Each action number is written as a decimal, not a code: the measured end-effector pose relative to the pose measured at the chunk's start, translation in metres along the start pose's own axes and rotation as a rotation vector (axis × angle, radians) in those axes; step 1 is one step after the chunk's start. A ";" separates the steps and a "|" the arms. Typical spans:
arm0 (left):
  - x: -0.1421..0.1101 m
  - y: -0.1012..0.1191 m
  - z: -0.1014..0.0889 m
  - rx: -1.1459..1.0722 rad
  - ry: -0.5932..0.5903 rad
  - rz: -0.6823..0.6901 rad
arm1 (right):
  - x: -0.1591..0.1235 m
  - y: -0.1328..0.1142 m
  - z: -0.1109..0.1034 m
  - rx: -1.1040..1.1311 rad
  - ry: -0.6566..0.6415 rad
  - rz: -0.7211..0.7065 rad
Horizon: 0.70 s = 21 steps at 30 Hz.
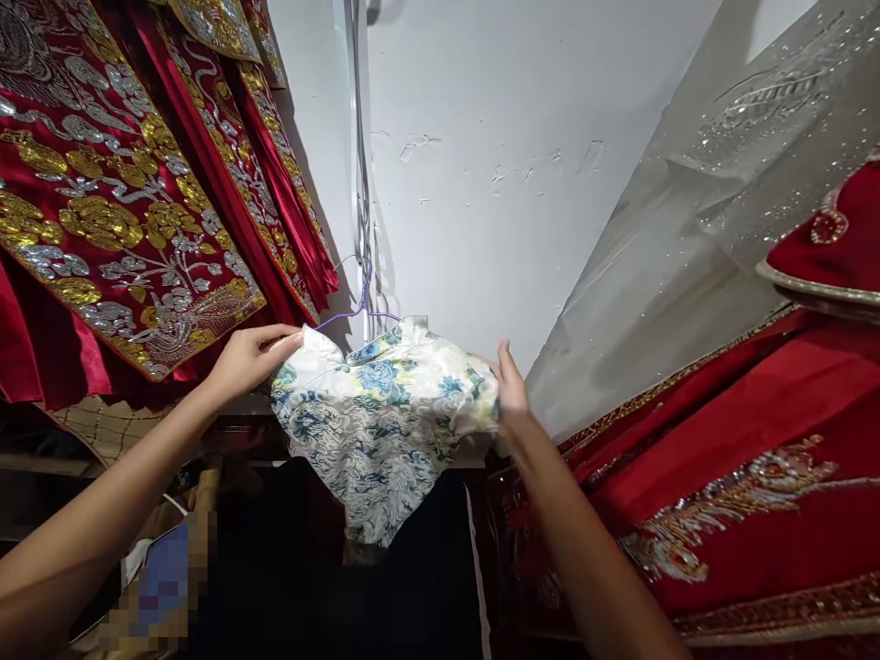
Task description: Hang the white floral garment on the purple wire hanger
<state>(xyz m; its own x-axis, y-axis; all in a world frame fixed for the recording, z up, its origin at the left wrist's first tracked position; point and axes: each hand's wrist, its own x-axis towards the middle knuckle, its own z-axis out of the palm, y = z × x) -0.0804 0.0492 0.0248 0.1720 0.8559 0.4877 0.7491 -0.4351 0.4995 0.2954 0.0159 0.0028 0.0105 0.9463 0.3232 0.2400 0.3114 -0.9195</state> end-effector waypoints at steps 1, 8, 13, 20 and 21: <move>0.004 0.006 -0.001 -0.002 0.005 0.007 | 0.000 -0.007 -0.009 0.027 -0.037 0.042; 0.038 0.061 -0.001 0.098 0.165 0.278 | -0.029 -0.044 -0.014 0.172 0.118 0.120; 0.020 0.061 0.012 0.020 -0.001 0.255 | -0.096 -0.057 0.011 0.075 -0.274 -0.040; -0.016 0.077 0.036 -0.667 -0.057 0.086 | -0.065 -0.041 0.053 -0.209 -0.386 -0.215; -0.017 0.085 0.037 -0.757 -0.084 0.081 | -0.050 -0.033 0.060 -0.267 -0.279 -0.247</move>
<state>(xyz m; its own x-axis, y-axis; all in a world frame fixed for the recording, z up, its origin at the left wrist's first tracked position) 0.0041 0.0079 0.0319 0.2785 0.8181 0.5032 0.0947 -0.5447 0.8332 0.2289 -0.0367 0.0035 -0.3312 0.8453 0.4193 0.4451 0.5318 -0.7205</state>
